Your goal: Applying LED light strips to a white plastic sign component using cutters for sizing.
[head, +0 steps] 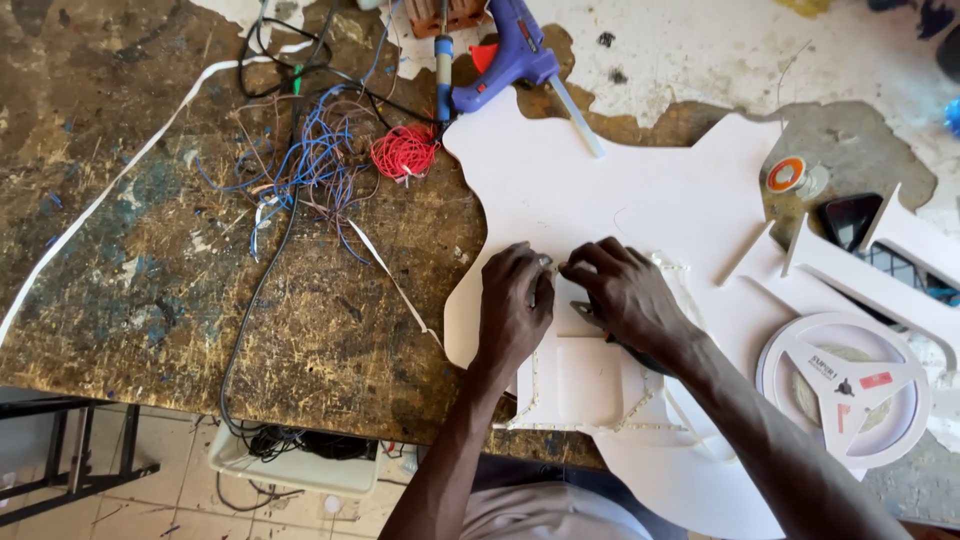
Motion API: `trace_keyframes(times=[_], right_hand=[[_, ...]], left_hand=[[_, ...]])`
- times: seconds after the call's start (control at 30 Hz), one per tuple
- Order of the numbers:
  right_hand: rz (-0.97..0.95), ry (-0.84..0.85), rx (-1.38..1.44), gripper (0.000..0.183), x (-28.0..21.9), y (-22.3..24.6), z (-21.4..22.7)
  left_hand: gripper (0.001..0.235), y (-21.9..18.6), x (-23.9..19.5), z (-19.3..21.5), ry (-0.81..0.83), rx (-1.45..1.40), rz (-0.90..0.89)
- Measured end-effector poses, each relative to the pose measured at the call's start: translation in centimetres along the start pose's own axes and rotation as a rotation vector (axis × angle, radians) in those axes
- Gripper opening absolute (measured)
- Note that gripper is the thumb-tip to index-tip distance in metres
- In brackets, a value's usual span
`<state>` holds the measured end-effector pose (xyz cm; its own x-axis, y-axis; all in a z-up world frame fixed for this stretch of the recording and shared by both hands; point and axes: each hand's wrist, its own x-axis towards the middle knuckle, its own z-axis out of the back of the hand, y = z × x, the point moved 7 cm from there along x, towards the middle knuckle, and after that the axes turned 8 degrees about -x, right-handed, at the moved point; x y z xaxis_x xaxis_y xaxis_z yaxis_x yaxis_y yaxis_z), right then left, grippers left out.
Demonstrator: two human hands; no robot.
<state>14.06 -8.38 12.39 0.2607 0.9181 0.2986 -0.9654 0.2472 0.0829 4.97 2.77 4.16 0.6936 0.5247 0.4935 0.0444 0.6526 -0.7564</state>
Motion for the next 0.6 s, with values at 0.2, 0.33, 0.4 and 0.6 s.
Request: trace_keyframes(times=[0.2, 0.33, 0.4, 0.6], right_hand=[[-0.045, 0.038, 0.141, 0.023, -1.6, -1.2, -0.9], [-0.037, 0.033, 0.154, 0.03, -2.0, -1.7, -2.4], [-0.007, 0.024, 0.063, 0.021, -2.0, -1.3, -2.5], [-0.037, 0.138, -0.032, 0.025, -1.6, -0.8, -2.3]], left_hand=[[0.008, 0.4, -0.3, 0.0, -0.009, 0.032, -0.035], [0.006, 0.1, -0.1, 0.1, -0.019, 0.049, -0.03], [0.005, 0.5, -0.3, -0.2, -0.019, 0.046, -0.029], [0.009, -1.2, -0.9, 0.1, 0.041, 0.18, -0.121]])
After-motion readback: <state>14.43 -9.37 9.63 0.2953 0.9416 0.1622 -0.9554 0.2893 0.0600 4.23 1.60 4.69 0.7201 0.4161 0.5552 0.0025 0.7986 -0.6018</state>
